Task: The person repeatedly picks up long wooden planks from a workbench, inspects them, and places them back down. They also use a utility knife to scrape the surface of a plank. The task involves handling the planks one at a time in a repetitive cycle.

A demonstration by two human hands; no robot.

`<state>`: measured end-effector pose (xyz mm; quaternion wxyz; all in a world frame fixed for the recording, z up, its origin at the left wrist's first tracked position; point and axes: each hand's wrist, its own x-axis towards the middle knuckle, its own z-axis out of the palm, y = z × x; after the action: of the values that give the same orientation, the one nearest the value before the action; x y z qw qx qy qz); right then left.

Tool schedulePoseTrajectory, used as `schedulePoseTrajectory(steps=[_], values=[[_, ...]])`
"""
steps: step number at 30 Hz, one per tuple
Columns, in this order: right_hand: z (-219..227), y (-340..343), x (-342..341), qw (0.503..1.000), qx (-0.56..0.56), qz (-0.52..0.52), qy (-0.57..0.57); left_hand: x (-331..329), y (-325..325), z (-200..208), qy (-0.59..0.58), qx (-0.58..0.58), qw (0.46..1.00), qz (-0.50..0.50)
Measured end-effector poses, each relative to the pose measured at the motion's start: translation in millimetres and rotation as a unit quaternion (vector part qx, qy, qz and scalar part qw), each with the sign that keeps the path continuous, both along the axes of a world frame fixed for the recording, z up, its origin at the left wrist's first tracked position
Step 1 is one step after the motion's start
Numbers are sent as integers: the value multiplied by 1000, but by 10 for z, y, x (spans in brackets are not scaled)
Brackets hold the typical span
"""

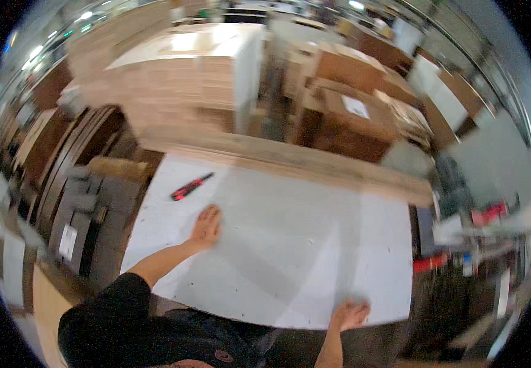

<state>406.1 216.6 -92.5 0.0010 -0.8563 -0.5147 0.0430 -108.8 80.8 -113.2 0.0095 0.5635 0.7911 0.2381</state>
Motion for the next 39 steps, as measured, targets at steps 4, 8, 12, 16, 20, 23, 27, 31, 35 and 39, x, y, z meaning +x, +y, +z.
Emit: schedulePoseTrajectory(steps=[4, 8, 12, 16, 20, 23, 27, 31, 35, 39], values=[[-352, 142, 34, 994, 4, 20, -103, -69, -130, -11, 38, 29, 998, 27], [-356, 192, -21, 992, 23, 12, -124, -43, -122, 11, 28, 24, 999, 32], [-316, 196, -17, 992, 10, 7, -124, -27, -83, 13, 33, 24, 999, 30], [-350, 217, 3, 993, 9, 0, -120, -29, -85, 58, 32, 27, 999, 25], [-509, 221, 115, 991, 39, 10, -125, -33, -90, 76, 36, 16, 999, 21], [-457, 192, 41, 992, 22, 4, -122, -43, -124, 58, 36, 18, 999, 22], [-514, 202, 107, 990, 34, 17, -134, -33, -110, 73, 39, 21, 999, 23], [-626, 237, 188, 988, 46, 25, -145, -27, -100, 89, 37, 17, 999, 21], [-590, 233, 172, 988, 38, 24, -148, -26, -110, 76, 23, 10, 999, 21], [-491, 204, 85, 990, 21, 7, -141, 9, -119, 131, 25, 16, 999, 28]])
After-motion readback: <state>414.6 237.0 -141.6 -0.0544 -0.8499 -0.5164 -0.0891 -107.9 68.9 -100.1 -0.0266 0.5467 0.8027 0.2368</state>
